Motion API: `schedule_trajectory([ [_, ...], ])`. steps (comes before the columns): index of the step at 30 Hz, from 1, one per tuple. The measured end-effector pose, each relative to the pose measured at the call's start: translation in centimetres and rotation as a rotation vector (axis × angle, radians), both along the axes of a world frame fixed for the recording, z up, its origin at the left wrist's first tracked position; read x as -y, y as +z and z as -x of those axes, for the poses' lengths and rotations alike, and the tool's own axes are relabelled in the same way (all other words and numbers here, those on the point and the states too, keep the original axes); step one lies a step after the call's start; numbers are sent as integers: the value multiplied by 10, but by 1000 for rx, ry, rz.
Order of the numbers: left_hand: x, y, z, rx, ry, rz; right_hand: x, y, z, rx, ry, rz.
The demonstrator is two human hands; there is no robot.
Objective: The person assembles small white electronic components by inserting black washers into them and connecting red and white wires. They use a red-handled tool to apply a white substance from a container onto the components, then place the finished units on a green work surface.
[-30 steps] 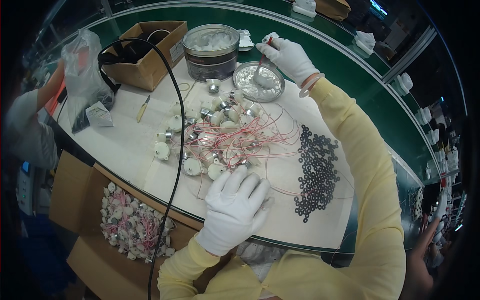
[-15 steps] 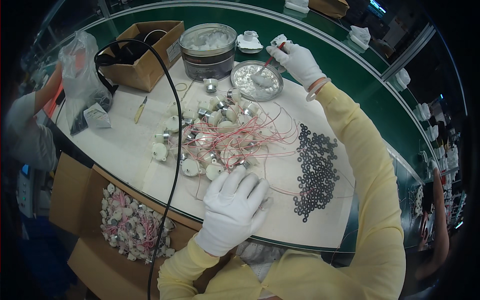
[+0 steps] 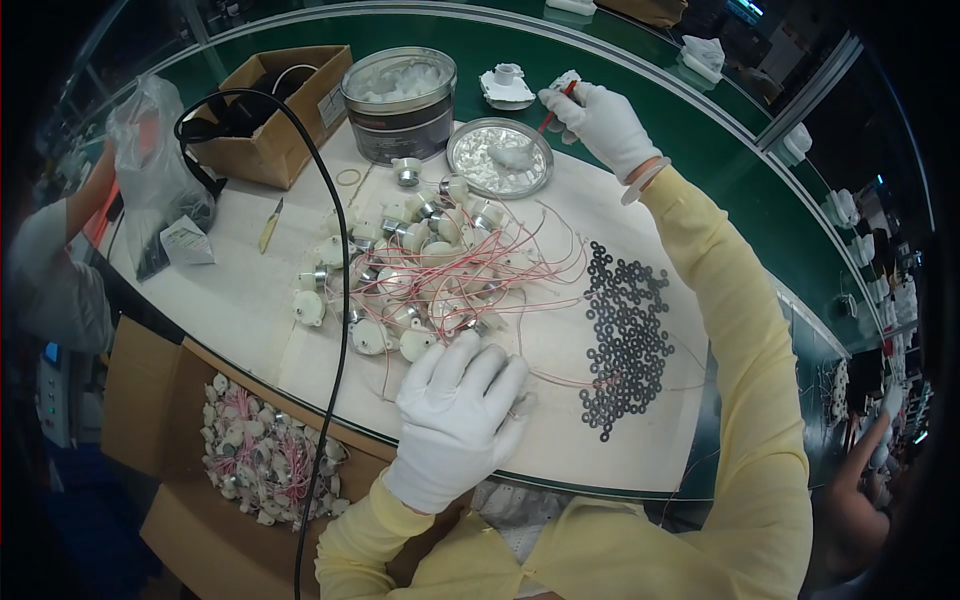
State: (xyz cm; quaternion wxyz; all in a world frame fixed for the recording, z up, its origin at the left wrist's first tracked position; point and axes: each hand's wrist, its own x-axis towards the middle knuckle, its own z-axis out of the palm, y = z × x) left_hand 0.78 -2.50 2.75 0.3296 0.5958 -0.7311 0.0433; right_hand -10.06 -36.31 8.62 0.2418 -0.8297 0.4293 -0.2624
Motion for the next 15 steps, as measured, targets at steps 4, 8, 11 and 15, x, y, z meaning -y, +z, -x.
schedule_trajectory([
  [4, 0, 0, 1, 0, 2, -1, -4, 4, -3, 70, -14, -11],
  [8, 0, 0, 1, 4, 5, 10, -15, 9, -5, 60, -2, -15],
  [11, 0, 0, 1, 5, 1, 7, -5, -2, -1, 17, 10, 32],
  [15, 0, -1, 1, 6, 9, 2, -3, -6, 3, 24, -7, -3],
])
